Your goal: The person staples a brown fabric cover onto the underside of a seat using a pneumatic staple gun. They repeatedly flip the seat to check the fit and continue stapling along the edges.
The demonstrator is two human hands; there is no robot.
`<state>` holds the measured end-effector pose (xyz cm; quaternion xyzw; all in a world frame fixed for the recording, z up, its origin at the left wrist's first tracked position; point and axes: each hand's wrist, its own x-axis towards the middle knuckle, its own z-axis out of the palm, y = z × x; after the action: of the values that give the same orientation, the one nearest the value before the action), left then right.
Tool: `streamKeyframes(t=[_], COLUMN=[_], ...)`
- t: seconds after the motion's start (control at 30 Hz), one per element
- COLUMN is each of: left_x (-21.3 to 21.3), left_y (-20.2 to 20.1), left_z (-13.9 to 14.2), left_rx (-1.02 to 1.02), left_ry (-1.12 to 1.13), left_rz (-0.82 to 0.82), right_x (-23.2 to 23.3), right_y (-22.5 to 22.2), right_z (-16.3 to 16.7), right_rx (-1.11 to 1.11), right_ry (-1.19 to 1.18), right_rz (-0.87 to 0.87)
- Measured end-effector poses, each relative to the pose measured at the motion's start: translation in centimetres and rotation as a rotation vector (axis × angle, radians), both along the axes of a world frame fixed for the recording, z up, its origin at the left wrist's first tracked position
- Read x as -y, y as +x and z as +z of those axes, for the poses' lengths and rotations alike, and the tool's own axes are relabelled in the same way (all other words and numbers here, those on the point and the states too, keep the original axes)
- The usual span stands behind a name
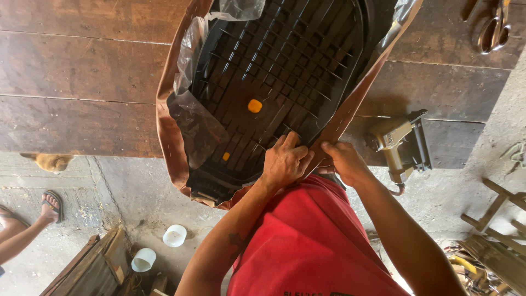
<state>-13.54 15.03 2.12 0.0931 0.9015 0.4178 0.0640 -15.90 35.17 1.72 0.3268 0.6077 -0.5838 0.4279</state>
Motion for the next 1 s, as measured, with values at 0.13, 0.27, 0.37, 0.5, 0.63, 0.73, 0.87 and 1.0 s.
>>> streamKeyframes(t=[0.13,0.27,0.37,0.5,0.63,0.73,0.87,1.0], left_x=[0.0,-0.1,-0.1,0.0,0.1,0.2,0.4,0.5], left_y=[-0.1,-0.1,-0.2,-0.3,-0.3,-0.3,-0.4,-0.3], left_z=[-0.7,-1.4,-1.8,-1.9,-1.9,-2.0,-2.2,-2.4], left_rx=[-0.054,-0.065,-0.089,-0.12,-0.156,-0.146,-0.133,-0.15], left_ry=[0.054,0.066,0.079,0.12,0.138,0.182,0.196,0.191], left_rz=[0.008,-0.018,-0.022,-0.029,-0.012,-0.018,-0.024,-0.013], right_x=[0.4,0.8,1.2,-1.3,-7.4,-10.6,-9.9,-8.6], right_y=[0.1,0.4,0.4,-0.2,0.2,1.3,2.0,1.1], right_z=[0.1,0.4,0.5,1.2,3.4,3.8,2.1,1.3], right_rx=[-0.035,-0.085,-0.101,-0.119,-0.335,-0.535,-0.538,-0.505], right_ry=[0.058,0.114,0.185,0.173,0.476,0.907,1.148,1.111], right_rz=[-0.016,0.007,0.048,0.196,0.273,0.46,0.795,0.473])
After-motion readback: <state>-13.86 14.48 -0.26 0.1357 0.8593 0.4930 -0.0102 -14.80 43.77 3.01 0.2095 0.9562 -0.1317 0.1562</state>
